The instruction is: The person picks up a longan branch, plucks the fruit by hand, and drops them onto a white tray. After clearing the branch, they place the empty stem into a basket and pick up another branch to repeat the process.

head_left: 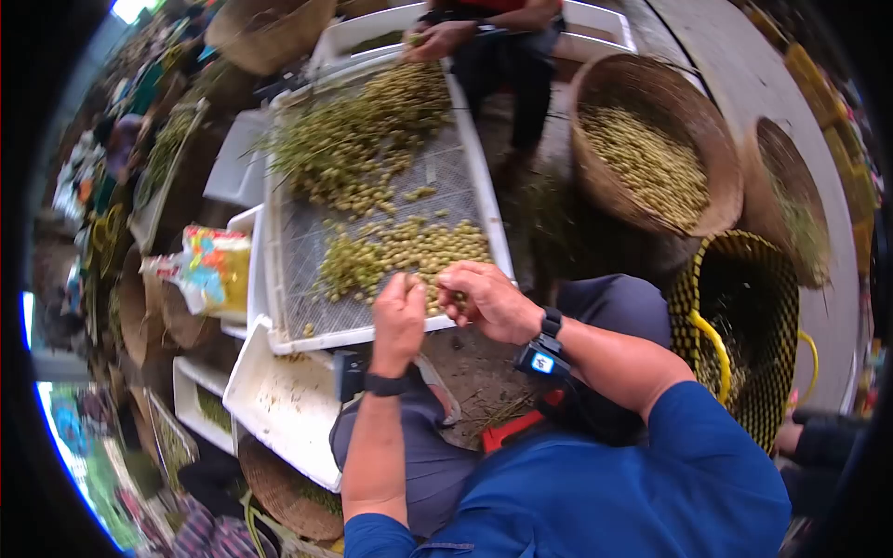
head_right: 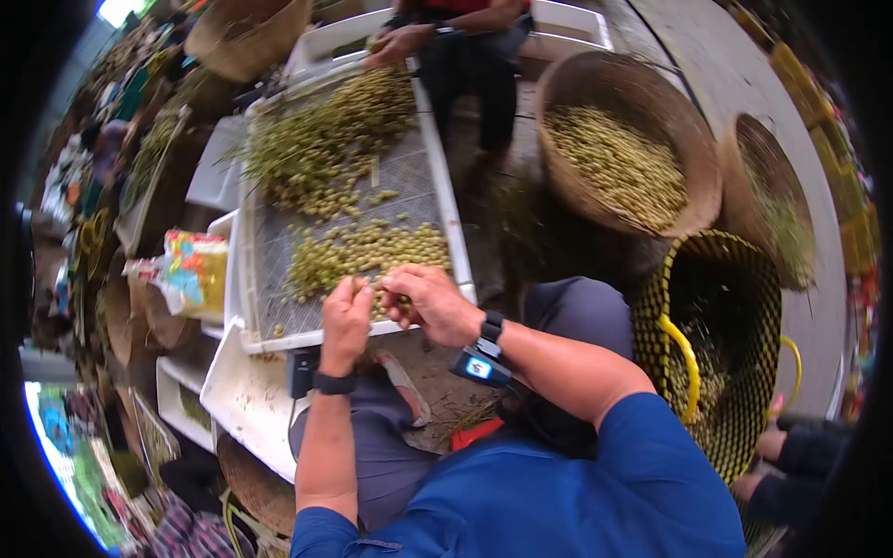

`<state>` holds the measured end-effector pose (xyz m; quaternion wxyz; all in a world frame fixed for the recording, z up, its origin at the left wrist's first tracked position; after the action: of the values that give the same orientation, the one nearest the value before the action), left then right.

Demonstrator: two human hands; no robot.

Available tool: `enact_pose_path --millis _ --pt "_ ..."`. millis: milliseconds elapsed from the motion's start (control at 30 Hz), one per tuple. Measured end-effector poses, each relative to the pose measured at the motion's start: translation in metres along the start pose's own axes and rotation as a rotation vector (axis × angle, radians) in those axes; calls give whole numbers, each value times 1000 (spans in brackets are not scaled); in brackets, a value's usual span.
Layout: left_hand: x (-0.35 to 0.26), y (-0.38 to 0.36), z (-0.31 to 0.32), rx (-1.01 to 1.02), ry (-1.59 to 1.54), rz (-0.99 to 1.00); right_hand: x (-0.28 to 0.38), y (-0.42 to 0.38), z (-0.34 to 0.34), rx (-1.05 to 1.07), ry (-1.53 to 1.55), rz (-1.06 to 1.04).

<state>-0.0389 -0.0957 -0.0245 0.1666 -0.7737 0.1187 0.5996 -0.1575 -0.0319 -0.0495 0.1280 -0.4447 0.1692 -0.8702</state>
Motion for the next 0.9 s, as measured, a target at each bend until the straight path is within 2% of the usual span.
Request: enact_pose_path --millis 100,167,200,233,267,300,367,433,500,533,567,633,700,767,833,867,900 --pt "29 -5 21 135 33 -83 11 -13 -22 -7 310 57" --pt "32 -11 58 251 29 -142 23 -23 -35 -15 440 52" --pt "47 -12 81 286 -8 -214 30 -28 -39 -11 464 28" --pt "50 -16 109 326 -222 -206 35 -31 -42 -7 486 4" --pt "42 -19 130 370 -255 -88 36 -31 -45 20 508 -18" --pt "48 -21 149 369 -248 -83 39 -33 -46 51 530 -42" --pt "22 -27 176 367 -46 324 47 -42 -49 31 493 -59" --pt "-6 -46 174 401 55 379 53 -50 -54 4 464 -72" --pt "10 -56 146 251 -251 4 52 -54 -53 47 495 -44" --pt "11 -61 123 166 -16 -39 49 -53 -52 107 519 -36" --pt "4 -70 106 71 -103 35 42 -53 -54 115 526 -20" --pt "-33 -84 73 -87 10 237 32 -56 -48 124 483 56" --pt "-67 -98 56 -205 50 290 22 -57 -37 175 473 104" --pt "-89 -108 53 -258 111 284 23 -61 -26 171 443 134" --pt "-118 -112 60 -217 288 550 12 -55 -21 250 407 140" --pt "-116 -109 60 -236 302 574 7 -53 -24 170 365 114" --pt "-114 -112 63 -258 316 608 -6 -49 -27 207 376 95"
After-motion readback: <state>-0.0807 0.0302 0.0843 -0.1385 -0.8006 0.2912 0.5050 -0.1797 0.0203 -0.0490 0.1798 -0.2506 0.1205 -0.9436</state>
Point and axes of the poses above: each hand's wrist, its own y-axis towards the middle knuckle, its own z-axis out of the palm, x = y × z, the point moved 9 cm from there along y, towards the middle knuckle, and after that the axes turned 9 degrees about -y, right-handed, at the moved point
